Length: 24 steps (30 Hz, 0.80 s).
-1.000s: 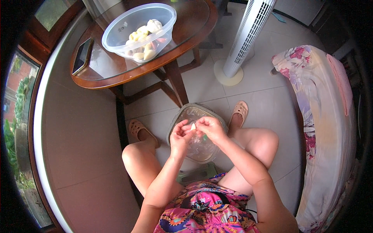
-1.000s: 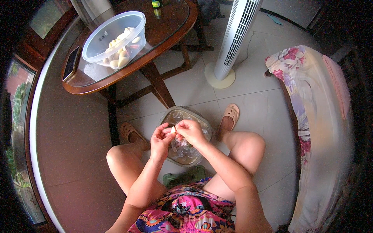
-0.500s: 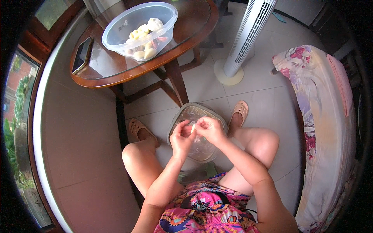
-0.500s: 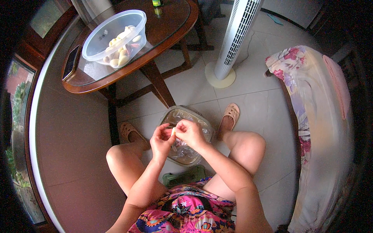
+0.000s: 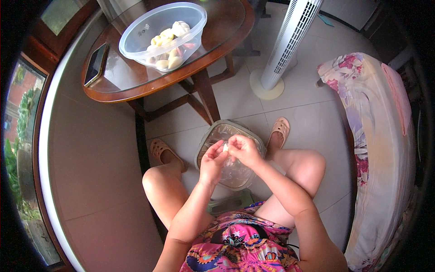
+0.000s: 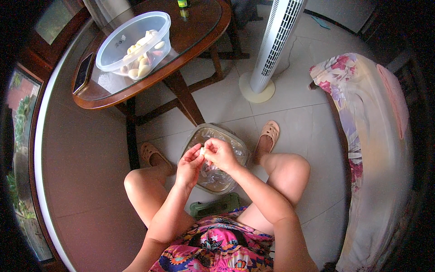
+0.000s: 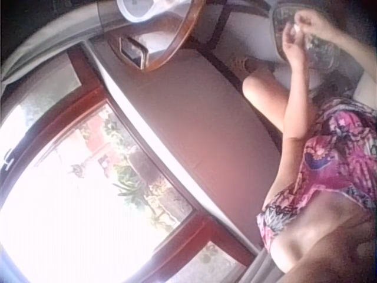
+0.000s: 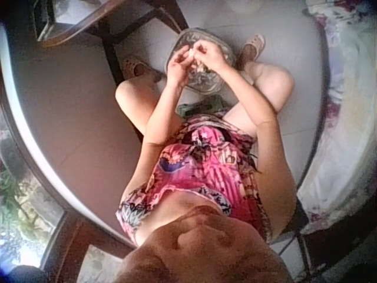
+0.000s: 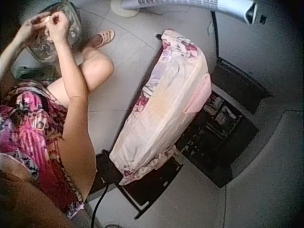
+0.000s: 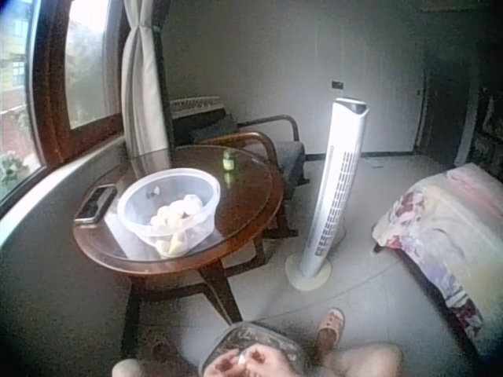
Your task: The person takes garlic cloves from a bowl on a table and peels them by hand over a trash can.
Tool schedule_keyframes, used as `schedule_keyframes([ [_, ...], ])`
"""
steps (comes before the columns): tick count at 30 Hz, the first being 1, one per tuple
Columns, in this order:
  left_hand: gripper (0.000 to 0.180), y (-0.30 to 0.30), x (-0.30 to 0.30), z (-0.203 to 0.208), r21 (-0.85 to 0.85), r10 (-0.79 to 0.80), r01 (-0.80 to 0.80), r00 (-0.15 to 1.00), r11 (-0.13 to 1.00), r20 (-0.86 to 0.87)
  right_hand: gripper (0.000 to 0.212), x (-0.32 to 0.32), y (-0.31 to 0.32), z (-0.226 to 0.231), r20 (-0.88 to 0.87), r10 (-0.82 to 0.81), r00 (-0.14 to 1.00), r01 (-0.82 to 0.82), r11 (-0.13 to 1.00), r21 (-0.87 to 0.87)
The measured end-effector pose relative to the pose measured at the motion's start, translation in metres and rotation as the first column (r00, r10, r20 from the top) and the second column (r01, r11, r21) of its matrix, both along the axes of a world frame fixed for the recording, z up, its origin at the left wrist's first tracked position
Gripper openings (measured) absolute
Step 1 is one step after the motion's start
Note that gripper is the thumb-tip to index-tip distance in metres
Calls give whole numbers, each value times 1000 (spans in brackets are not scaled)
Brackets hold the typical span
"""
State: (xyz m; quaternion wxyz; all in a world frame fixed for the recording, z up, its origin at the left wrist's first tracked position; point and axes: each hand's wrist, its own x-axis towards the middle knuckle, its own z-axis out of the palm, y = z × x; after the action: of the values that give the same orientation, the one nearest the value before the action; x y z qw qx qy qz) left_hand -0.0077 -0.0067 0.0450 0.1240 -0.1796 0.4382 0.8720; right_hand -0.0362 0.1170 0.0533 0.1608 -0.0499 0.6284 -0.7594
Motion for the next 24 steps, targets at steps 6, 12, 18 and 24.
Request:
schedule_keyframes([
  [6,29,1,-3,7,223,-8,-19,993,975,119,1,-7,4,-5,134,-49,990,66,990,-128],
  [12,25,-1,-3,-1,236,-6,-23,992,971,123,1,-10,7,-7,174,-97,980,128,977,-173],
  [18,20,-5,-4,-4,104,-9,-1,995,995,98,5,-12,16,-28,16,-57,998,44,903,427],
  [24,19,-9,-4,-3,134,-20,-1,987,991,157,18,-5,19,-63,-206,125,970,91,603,792],
])
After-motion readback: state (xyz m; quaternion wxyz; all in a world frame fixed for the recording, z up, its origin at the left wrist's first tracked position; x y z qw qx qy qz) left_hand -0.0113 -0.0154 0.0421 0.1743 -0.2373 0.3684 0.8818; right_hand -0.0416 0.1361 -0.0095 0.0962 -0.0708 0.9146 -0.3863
